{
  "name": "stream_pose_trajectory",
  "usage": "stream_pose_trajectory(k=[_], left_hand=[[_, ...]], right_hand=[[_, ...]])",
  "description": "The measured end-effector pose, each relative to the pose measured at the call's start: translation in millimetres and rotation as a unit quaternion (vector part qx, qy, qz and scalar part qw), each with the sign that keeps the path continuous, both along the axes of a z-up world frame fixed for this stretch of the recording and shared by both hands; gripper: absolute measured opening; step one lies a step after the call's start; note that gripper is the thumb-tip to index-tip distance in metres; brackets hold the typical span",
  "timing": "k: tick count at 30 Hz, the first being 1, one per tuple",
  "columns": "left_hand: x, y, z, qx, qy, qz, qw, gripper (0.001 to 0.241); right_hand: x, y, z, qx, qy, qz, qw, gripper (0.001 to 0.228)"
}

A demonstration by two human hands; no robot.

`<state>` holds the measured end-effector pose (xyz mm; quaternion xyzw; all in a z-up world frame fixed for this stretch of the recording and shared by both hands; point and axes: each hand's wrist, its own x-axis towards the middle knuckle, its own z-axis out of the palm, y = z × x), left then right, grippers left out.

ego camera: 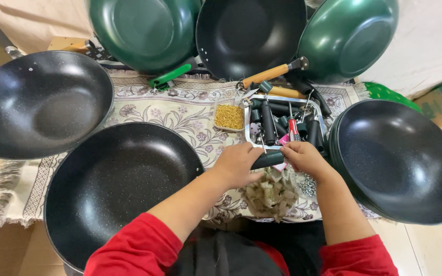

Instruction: Assembling a handle onto a wok using a screwdriver and screws

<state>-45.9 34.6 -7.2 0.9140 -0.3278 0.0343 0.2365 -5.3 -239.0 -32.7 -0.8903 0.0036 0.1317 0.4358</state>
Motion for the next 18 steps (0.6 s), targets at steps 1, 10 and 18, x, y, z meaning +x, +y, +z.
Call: stream_pose_trajectory(k=[1,10,18], left_hand=[[2,-12,-7,-0.001,0.001,0.0,1.0,0.061],[20,-54,-24,0.011,0.062,0.0,0.998,0.047],[13,-42,12,-0.011,0.151,-0.035,0.988,0.05]], right_hand=[[-2,0,-3,-0.001,0.001,0.0,1.0,0.022],[-2,-4,-12,-0.011,0.004,-0.002,1.0,0.022],[-27,-17,3,0.069,-0.301,0.145,0.94,0.04]])
